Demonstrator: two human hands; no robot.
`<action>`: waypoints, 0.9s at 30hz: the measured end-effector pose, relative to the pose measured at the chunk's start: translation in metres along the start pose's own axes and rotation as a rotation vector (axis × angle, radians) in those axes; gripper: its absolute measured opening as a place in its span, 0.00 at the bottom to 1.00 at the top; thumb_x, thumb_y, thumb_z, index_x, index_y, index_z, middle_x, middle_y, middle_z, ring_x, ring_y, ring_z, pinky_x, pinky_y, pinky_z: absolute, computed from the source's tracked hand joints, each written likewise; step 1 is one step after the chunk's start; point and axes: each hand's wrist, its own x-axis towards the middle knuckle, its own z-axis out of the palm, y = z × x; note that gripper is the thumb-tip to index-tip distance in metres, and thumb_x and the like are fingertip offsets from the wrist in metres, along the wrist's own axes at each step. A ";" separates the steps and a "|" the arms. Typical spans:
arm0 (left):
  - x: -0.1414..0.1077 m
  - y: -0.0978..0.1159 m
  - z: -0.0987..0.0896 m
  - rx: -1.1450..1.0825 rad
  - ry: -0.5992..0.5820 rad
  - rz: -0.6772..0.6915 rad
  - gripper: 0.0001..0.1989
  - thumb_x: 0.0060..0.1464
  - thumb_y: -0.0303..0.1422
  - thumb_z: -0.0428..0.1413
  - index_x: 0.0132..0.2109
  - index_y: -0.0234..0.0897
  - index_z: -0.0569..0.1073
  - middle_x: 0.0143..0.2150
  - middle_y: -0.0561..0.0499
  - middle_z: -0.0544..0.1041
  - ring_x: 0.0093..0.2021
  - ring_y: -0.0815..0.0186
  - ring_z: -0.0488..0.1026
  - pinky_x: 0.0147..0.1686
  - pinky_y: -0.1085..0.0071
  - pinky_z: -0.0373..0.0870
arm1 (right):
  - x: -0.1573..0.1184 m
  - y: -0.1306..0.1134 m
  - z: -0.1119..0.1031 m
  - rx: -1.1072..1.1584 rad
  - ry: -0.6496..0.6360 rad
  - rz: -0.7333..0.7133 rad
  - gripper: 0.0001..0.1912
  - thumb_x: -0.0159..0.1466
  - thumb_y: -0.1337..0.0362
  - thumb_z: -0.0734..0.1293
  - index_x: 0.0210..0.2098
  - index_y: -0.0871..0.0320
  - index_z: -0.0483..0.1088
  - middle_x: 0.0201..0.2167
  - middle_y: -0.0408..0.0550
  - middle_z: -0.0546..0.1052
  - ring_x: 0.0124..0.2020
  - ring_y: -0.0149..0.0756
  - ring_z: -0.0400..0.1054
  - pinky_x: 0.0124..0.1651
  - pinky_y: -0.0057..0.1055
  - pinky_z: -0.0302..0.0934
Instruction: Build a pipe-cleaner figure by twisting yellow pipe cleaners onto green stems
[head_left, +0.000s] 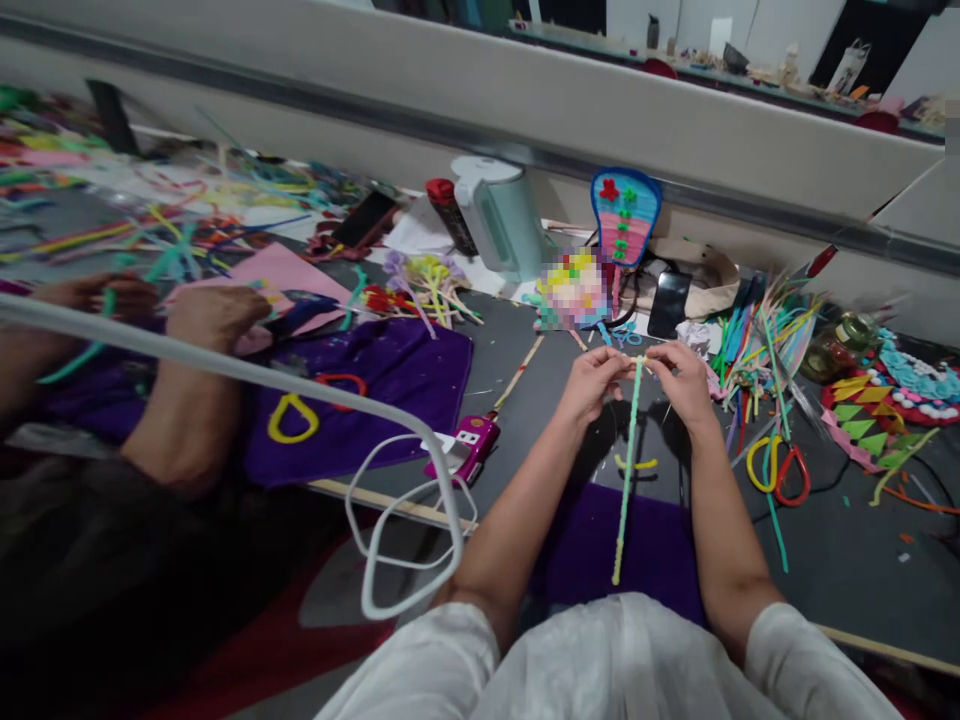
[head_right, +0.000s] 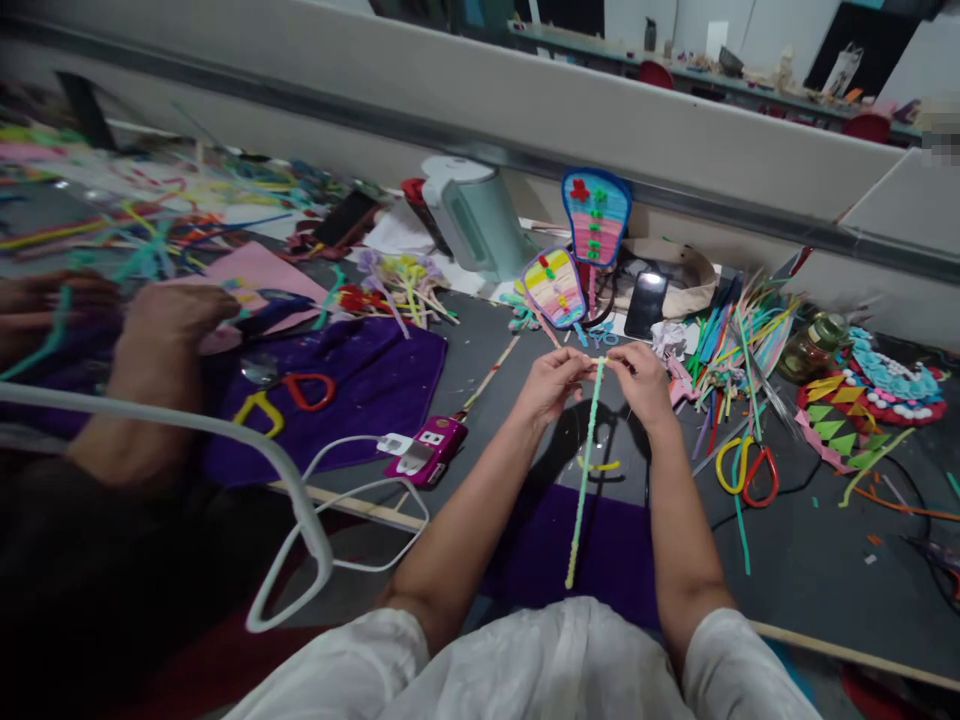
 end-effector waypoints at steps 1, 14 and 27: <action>-0.001 0.003 0.001 0.020 -0.002 0.015 0.13 0.39 0.36 0.64 0.30 0.34 0.70 0.27 0.50 0.76 0.30 0.65 0.77 0.15 0.81 0.61 | 0.000 -0.001 -0.001 -0.017 -0.001 -0.011 0.04 0.62 0.63 0.66 0.34 0.52 0.75 0.35 0.46 0.74 0.38 0.38 0.67 0.44 0.35 0.60; -0.009 0.017 0.011 0.194 -0.068 0.100 0.14 0.40 0.39 0.65 0.29 0.33 0.72 0.27 0.49 0.76 0.31 0.62 0.78 0.17 0.78 0.66 | 0.005 0.005 -0.012 0.020 -0.075 0.068 0.06 0.59 0.66 0.64 0.28 0.55 0.72 0.28 0.42 0.73 0.32 0.34 0.64 0.38 0.31 0.57; -0.007 0.009 0.011 0.258 -0.078 0.090 0.13 0.41 0.38 0.63 0.28 0.35 0.70 0.25 0.50 0.75 0.31 0.62 0.78 0.13 0.81 0.56 | 0.000 0.011 -0.005 0.461 -0.099 0.454 0.09 0.52 0.60 0.69 0.21 0.58 0.71 0.15 0.37 0.69 0.17 0.24 0.56 0.21 0.23 0.48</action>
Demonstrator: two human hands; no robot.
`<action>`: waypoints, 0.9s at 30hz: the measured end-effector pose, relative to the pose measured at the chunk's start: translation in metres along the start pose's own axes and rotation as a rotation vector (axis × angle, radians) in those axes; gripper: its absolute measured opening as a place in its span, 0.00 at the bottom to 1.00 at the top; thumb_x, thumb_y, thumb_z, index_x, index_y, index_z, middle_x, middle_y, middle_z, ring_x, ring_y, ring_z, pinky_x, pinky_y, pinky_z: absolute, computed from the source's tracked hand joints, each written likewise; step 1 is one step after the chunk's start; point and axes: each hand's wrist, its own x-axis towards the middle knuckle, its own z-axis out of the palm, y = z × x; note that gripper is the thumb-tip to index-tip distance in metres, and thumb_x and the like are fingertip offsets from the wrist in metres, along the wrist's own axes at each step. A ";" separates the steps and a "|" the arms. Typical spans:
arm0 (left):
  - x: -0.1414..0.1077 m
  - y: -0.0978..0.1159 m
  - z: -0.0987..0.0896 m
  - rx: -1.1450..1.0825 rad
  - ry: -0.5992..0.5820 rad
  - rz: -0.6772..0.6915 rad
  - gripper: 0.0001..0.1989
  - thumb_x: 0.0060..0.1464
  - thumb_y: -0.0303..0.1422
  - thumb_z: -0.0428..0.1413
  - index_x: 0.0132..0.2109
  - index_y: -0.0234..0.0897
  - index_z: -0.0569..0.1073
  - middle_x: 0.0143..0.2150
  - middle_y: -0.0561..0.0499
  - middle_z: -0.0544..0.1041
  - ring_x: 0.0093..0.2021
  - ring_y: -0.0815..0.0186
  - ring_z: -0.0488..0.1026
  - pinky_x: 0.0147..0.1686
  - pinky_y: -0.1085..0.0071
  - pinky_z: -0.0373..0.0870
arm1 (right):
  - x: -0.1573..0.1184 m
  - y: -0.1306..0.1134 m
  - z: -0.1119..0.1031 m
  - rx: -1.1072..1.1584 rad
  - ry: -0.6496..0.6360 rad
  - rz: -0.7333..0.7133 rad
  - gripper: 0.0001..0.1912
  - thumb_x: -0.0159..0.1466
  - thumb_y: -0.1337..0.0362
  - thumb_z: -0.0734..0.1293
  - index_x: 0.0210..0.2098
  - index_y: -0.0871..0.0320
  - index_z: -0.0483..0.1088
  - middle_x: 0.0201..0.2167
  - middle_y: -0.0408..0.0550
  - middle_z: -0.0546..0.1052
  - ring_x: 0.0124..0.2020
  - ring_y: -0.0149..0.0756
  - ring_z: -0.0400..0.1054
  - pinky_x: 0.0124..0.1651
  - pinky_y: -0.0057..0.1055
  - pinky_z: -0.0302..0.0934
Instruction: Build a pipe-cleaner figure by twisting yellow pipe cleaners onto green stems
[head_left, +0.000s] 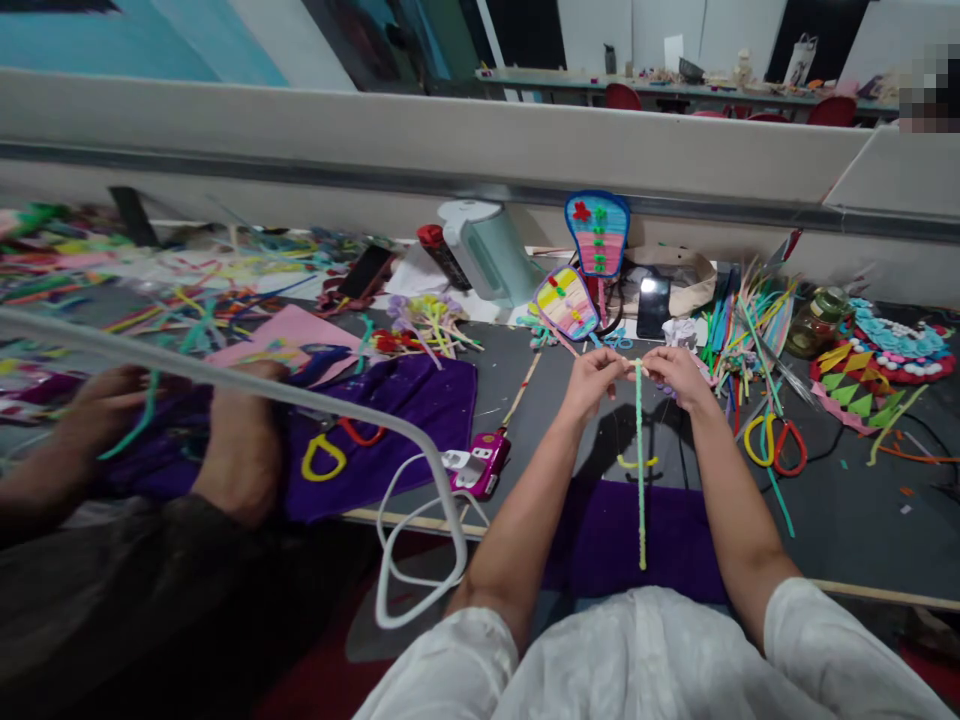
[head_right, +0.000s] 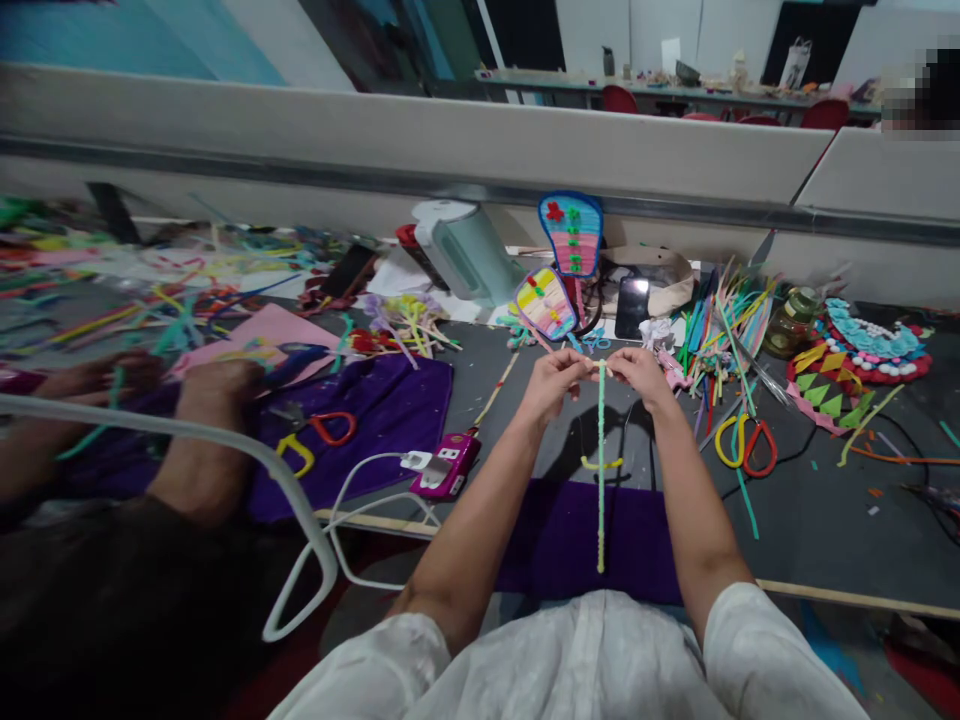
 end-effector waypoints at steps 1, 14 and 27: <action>0.000 -0.002 0.000 -0.008 -0.003 -0.012 0.13 0.41 0.38 0.63 0.28 0.35 0.70 0.25 0.50 0.75 0.31 0.63 0.78 0.13 0.81 0.55 | -0.001 0.001 0.000 0.006 0.007 0.004 0.09 0.51 0.59 0.69 0.21 0.58 0.71 0.15 0.37 0.69 0.17 0.23 0.56 0.21 0.23 0.49; 0.005 -0.018 -0.008 -0.203 -0.136 -0.309 0.16 0.39 0.36 0.67 0.34 0.33 0.75 0.26 0.51 0.76 0.24 0.70 0.73 0.17 0.79 0.66 | -0.007 0.015 -0.001 -0.079 -0.013 -0.173 0.09 0.53 0.59 0.71 0.29 0.58 0.74 0.24 0.40 0.75 0.25 0.27 0.64 0.31 0.25 0.59; 0.009 -0.026 -0.011 -0.242 -0.064 -0.364 0.15 0.35 0.34 0.69 0.31 0.32 0.75 0.22 0.54 0.73 0.19 0.75 0.68 0.22 0.77 0.69 | -0.020 0.026 0.000 -0.746 0.078 -0.644 0.10 0.63 0.66 0.64 0.43 0.55 0.72 0.41 0.52 0.74 0.47 0.43 0.66 0.51 0.39 0.60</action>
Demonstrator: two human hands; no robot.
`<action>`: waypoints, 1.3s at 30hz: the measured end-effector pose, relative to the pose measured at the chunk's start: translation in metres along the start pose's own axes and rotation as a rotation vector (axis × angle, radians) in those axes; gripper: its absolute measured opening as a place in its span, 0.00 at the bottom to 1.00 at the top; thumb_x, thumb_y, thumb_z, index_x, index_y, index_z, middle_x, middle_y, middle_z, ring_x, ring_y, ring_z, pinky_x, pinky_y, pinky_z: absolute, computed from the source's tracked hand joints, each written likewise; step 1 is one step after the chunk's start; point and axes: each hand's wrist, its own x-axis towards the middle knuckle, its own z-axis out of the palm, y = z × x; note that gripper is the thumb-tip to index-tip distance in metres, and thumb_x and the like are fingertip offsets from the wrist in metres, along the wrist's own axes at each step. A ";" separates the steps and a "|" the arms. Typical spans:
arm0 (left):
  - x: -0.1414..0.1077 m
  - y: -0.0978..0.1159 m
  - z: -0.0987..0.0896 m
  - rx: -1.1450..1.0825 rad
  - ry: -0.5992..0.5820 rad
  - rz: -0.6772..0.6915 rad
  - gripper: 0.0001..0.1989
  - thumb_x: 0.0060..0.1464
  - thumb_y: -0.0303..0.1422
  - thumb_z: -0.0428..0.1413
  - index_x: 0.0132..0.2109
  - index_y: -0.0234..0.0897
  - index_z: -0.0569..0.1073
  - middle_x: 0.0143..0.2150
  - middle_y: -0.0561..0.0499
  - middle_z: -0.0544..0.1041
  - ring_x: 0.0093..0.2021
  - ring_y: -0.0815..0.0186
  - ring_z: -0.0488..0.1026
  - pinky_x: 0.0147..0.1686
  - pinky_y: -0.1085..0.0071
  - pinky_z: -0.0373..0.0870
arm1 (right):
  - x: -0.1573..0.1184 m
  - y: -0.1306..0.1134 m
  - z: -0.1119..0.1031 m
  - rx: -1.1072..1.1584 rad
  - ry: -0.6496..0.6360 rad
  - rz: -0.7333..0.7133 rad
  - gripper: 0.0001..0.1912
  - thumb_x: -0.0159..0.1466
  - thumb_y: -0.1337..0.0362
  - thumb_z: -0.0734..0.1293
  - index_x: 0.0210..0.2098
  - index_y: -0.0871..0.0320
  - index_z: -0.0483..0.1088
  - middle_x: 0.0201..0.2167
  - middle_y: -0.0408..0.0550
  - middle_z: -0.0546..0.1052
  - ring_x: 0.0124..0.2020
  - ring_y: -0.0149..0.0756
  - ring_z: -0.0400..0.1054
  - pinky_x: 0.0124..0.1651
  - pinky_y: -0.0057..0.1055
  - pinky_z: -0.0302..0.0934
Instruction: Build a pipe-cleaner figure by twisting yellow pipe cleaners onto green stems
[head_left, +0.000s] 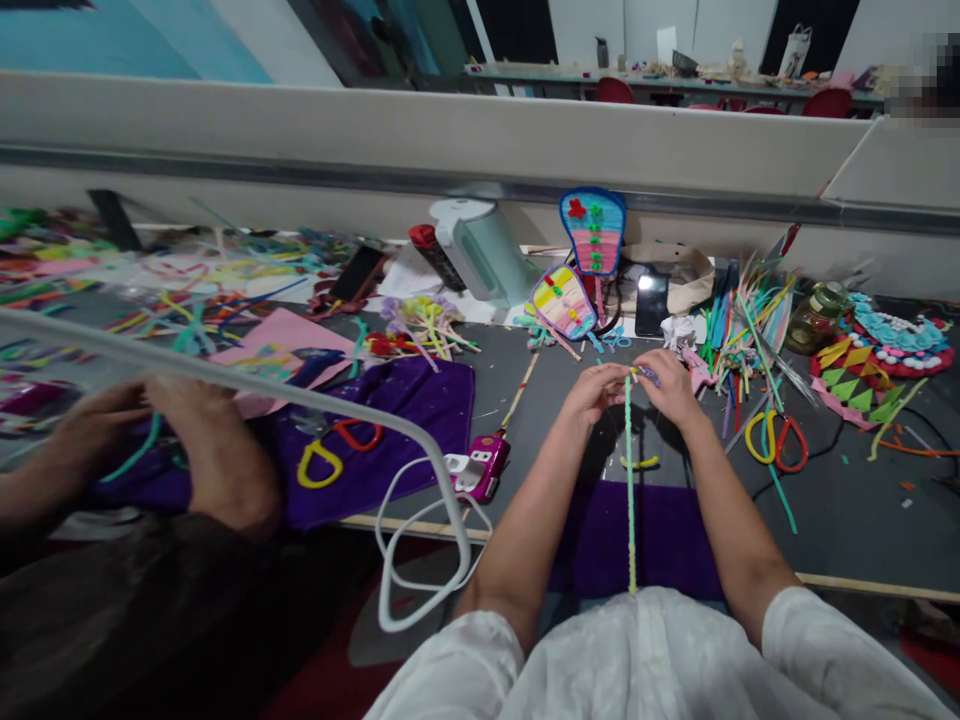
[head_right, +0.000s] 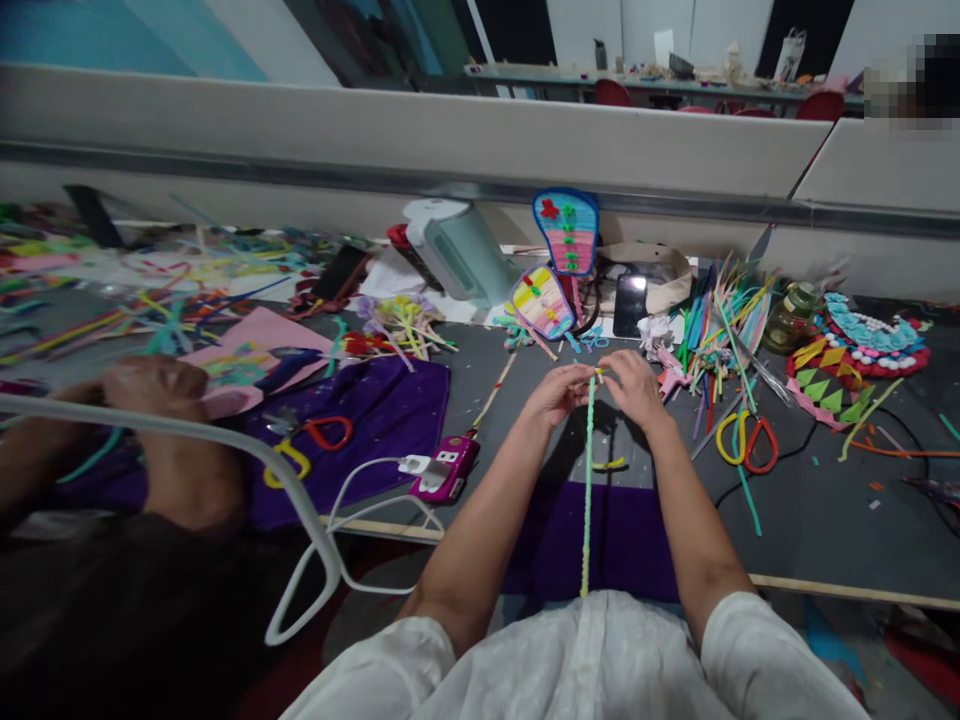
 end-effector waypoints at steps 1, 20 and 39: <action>0.000 0.000 0.000 -0.004 -0.002 -0.008 0.15 0.35 0.34 0.69 0.31 0.31 0.75 0.22 0.53 0.73 0.19 0.75 0.68 0.22 0.77 0.69 | -0.001 0.000 0.000 -0.048 0.003 -0.031 0.09 0.64 0.65 0.64 0.43 0.55 0.72 0.41 0.52 0.74 0.46 0.43 0.66 0.51 0.40 0.60; -0.003 -0.005 0.004 0.141 0.012 0.141 0.16 0.32 0.37 0.69 0.29 0.32 0.76 0.21 0.53 0.72 0.22 0.72 0.69 0.24 0.74 0.68 | -0.004 0.000 0.007 0.181 0.111 0.227 0.07 0.63 0.61 0.64 0.31 0.57 0.70 0.30 0.46 0.73 0.33 0.34 0.66 0.39 0.32 0.60; 0.001 -0.009 0.015 0.077 0.101 0.148 0.15 0.33 0.38 0.67 0.28 0.32 0.76 0.20 0.52 0.72 0.20 0.72 0.68 0.22 0.75 0.68 | -0.008 -0.005 0.012 -0.095 0.203 0.178 0.06 0.66 0.63 0.61 0.34 0.55 0.69 0.34 0.48 0.75 0.40 0.38 0.68 0.46 0.36 0.60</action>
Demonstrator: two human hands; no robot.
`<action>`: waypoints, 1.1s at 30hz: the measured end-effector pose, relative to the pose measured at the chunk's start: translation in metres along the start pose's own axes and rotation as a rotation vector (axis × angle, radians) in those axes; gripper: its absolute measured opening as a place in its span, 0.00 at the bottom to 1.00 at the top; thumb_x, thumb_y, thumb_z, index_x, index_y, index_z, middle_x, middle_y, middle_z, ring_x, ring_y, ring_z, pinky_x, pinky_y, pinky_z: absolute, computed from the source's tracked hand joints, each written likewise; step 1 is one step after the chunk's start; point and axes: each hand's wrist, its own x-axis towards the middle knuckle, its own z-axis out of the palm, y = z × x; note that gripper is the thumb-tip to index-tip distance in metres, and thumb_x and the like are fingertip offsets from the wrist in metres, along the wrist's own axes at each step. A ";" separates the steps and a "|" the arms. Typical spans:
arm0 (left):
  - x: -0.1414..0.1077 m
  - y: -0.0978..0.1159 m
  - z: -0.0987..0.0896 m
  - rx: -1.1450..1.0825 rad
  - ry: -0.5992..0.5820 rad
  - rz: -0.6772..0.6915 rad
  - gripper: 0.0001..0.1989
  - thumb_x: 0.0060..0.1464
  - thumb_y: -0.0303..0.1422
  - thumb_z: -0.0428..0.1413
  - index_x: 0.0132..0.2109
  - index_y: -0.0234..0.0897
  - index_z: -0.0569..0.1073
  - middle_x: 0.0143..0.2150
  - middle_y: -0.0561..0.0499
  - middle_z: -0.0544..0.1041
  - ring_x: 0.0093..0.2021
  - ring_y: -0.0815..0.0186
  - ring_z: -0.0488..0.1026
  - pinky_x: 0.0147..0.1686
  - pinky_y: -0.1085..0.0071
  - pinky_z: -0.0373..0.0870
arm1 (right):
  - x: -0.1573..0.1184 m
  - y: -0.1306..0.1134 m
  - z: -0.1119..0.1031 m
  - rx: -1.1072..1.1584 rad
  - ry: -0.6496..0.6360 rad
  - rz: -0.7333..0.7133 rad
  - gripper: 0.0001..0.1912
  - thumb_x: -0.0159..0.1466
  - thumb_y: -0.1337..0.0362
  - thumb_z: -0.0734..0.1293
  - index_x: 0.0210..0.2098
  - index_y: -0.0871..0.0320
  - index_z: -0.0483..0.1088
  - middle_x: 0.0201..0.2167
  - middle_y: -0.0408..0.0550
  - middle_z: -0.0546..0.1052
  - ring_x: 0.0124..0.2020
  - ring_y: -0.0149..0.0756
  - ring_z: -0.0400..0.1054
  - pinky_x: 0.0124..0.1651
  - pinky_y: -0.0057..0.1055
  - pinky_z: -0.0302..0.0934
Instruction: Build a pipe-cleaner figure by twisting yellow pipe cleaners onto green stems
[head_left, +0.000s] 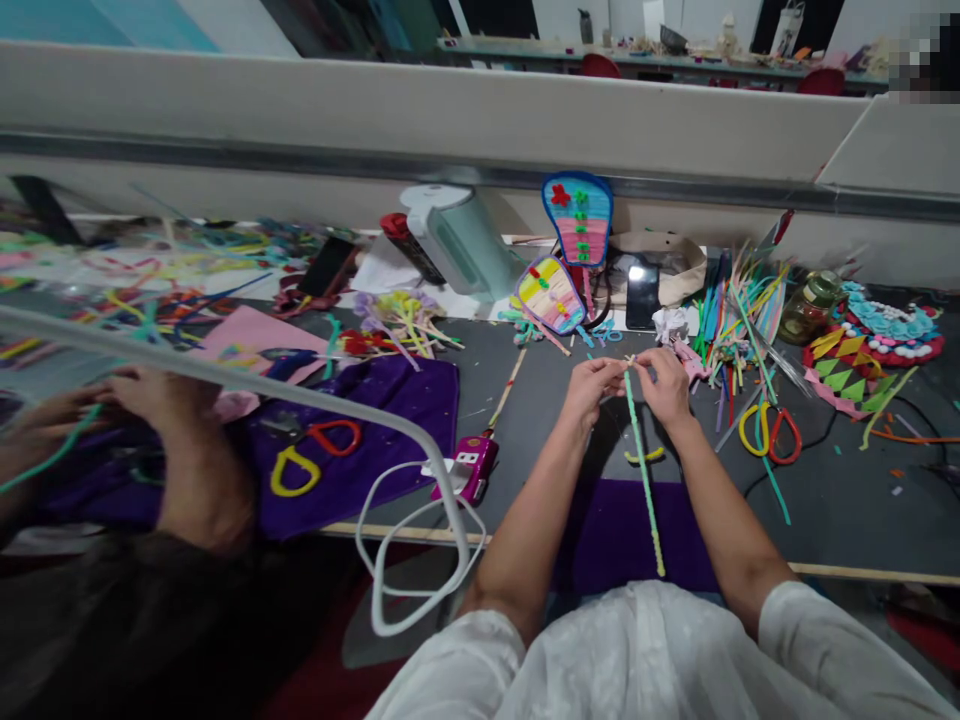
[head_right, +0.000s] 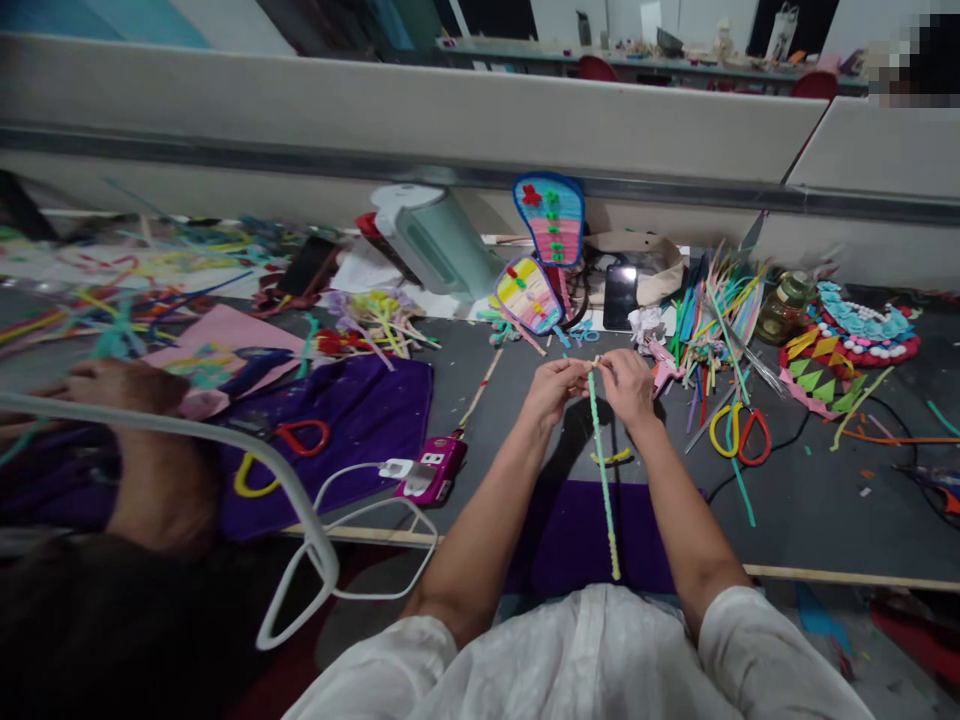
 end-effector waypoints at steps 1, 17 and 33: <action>0.000 0.000 0.000 -0.014 -0.001 -0.009 0.15 0.33 0.37 0.67 0.29 0.32 0.76 0.20 0.52 0.72 0.20 0.72 0.68 0.22 0.75 0.67 | -0.001 0.001 -0.001 -0.064 -0.006 -0.068 0.07 0.66 0.64 0.61 0.35 0.55 0.70 0.36 0.50 0.76 0.42 0.39 0.68 0.48 0.36 0.59; -0.001 0.001 -0.003 0.085 -0.029 0.071 0.14 0.35 0.37 0.67 0.28 0.32 0.76 0.21 0.53 0.72 0.21 0.72 0.68 0.21 0.75 0.65 | 0.000 0.000 -0.011 -0.288 -0.184 -0.148 0.13 0.69 0.62 0.58 0.44 0.54 0.74 0.39 0.53 0.75 0.44 0.43 0.65 0.47 0.40 0.53; 0.000 0.006 -0.003 0.238 -0.136 0.211 0.16 0.38 0.40 0.66 0.29 0.32 0.76 0.20 0.53 0.72 0.21 0.71 0.67 0.24 0.74 0.65 | 0.043 0.012 -0.023 0.184 -0.577 0.121 0.04 0.59 0.65 0.64 0.29 0.58 0.69 0.24 0.41 0.72 0.26 0.31 0.62 0.31 0.27 0.53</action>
